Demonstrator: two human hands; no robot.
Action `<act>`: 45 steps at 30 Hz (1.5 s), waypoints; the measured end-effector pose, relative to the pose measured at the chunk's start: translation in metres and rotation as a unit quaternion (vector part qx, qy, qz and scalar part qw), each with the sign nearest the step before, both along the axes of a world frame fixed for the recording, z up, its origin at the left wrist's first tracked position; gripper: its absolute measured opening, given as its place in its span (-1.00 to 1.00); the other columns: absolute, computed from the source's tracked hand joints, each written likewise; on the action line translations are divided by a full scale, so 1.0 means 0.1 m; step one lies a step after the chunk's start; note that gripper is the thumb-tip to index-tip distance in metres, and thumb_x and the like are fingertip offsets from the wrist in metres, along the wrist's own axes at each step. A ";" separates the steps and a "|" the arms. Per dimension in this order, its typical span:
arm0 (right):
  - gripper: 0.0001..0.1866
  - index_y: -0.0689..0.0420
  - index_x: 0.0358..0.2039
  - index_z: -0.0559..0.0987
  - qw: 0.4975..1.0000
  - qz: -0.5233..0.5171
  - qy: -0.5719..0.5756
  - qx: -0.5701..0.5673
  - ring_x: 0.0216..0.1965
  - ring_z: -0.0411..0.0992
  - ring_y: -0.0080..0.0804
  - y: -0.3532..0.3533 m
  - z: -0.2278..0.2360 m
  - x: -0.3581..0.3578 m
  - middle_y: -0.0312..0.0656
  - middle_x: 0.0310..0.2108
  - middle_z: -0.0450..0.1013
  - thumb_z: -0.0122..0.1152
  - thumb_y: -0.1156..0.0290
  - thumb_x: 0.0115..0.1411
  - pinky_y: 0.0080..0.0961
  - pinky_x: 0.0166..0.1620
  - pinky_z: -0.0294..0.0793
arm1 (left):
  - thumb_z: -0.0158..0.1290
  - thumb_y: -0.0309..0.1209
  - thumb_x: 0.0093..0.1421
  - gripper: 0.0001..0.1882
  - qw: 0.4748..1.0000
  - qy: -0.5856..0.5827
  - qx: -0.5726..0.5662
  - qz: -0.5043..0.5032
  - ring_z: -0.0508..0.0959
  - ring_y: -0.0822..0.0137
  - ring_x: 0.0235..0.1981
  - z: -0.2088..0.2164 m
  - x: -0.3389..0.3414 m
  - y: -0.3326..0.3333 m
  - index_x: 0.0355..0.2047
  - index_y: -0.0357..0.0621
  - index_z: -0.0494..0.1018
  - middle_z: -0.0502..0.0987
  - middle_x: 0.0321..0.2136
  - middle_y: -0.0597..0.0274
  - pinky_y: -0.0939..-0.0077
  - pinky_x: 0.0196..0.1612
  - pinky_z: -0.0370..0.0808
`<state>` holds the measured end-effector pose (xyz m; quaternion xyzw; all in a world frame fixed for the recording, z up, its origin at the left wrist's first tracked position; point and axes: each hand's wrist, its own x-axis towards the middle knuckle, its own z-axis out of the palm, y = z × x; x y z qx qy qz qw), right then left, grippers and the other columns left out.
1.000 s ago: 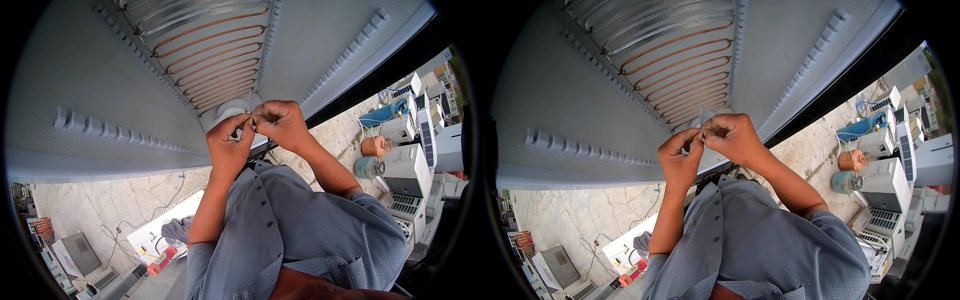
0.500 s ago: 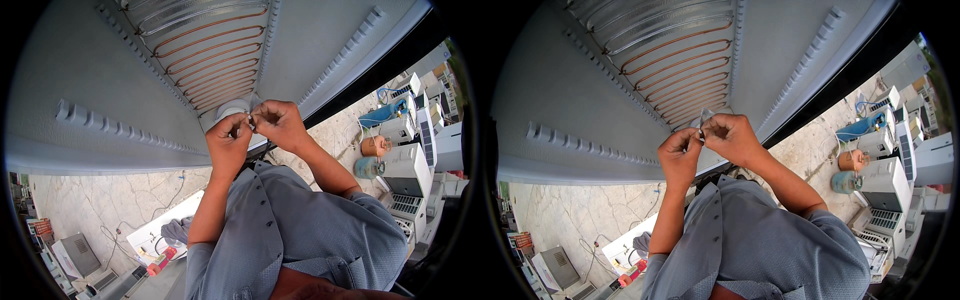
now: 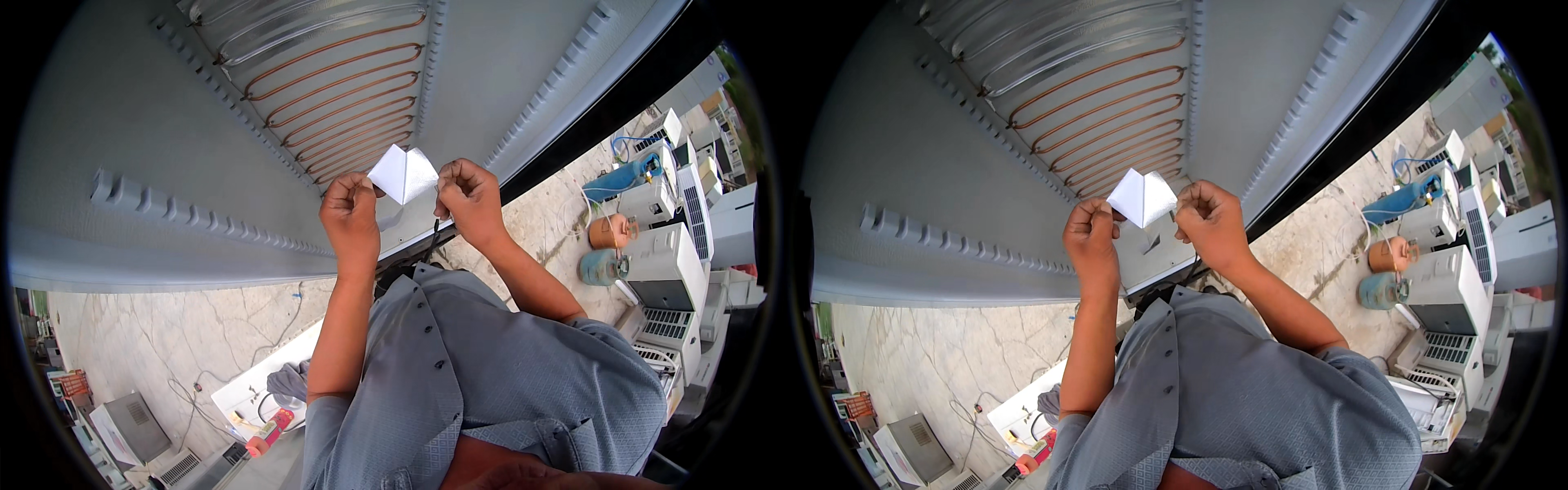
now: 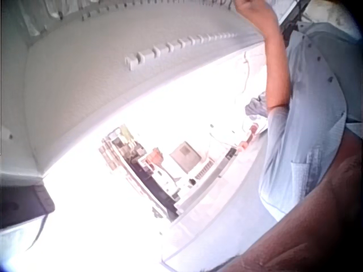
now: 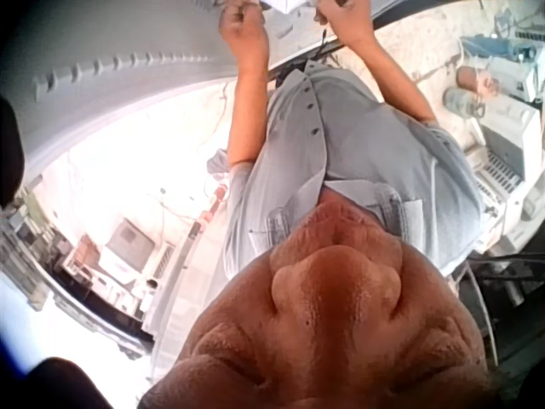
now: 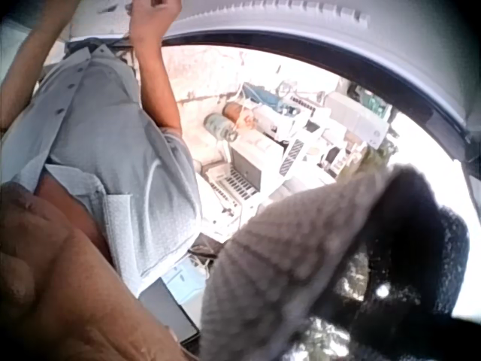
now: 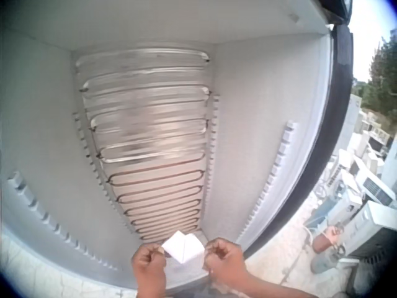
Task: The person applies silver reflective insulation tape to the copper coils inside the evaporator section of an air conditioning unit. They measure and cut strips of tape, peel off the backing, and carefully press the tape over the coils to cover them. The person also uses a cloth to wipe the surface of the coils and the applied tape.
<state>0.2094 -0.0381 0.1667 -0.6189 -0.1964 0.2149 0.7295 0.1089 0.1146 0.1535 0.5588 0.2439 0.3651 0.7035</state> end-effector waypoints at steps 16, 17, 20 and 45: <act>-0.81 0.19 -0.46 0.47 0.931 -0.298 0.182 -0.106 -0.71 0.37 -0.48 -1.30 -1.31 0.09 -0.25 -0.63 0.37 0.12 0.36 0.24 -0.51 -0.63 0.37 | 0.05 -0.36 0.35 -0.85 0.987 -0.066 -0.148 -0.002 0.53 0.52 -0.38 0.14 0.33 0.43 -0.21 -0.19 0.49 0.61 -0.33 0.28 0.64 -0.43 0.28; -0.81 0.18 -0.44 0.46 0.921 -0.311 0.194 -0.130 -0.69 0.35 -0.50 -1.44 -1.44 0.08 -0.27 -0.60 0.36 0.12 0.35 0.24 -0.51 -0.63 0.37 | 0.02 -0.35 0.35 -0.83 0.988 -0.052 -0.146 0.000 0.53 0.51 -0.36 0.17 0.35 0.44 -0.19 -0.19 0.48 0.61 -0.31 0.28 0.62 -0.43 0.26; -0.81 0.20 -0.40 0.44 0.886 -0.356 0.235 -0.180 -0.67 0.34 -0.50 -1.87 -1.80 0.03 -0.28 -0.58 0.33 0.12 0.34 0.24 -0.52 -0.63 0.35 | -0.03 -0.32 0.36 -0.79 0.989 -0.021 -0.143 0.003 0.54 0.49 -0.32 0.30 0.45 0.44 -0.16 -0.20 0.46 0.61 -0.24 0.25 0.59 -0.45 0.23; -0.69 0.19 -0.28 0.53 0.704 -0.624 0.196 -0.275 -0.44 0.60 -0.43 -4.83 -1.79 0.15 -0.27 -0.40 0.50 0.21 0.16 0.29 -0.49 -0.50 0.49 | -0.13 -0.37 0.34 -0.48 0.899 -0.045 -0.244 0.362 0.61 -0.15 0.02 -0.31 0.99 1.89 0.02 -0.80 0.26 0.47 0.09 -0.41 0.13 0.03 0.65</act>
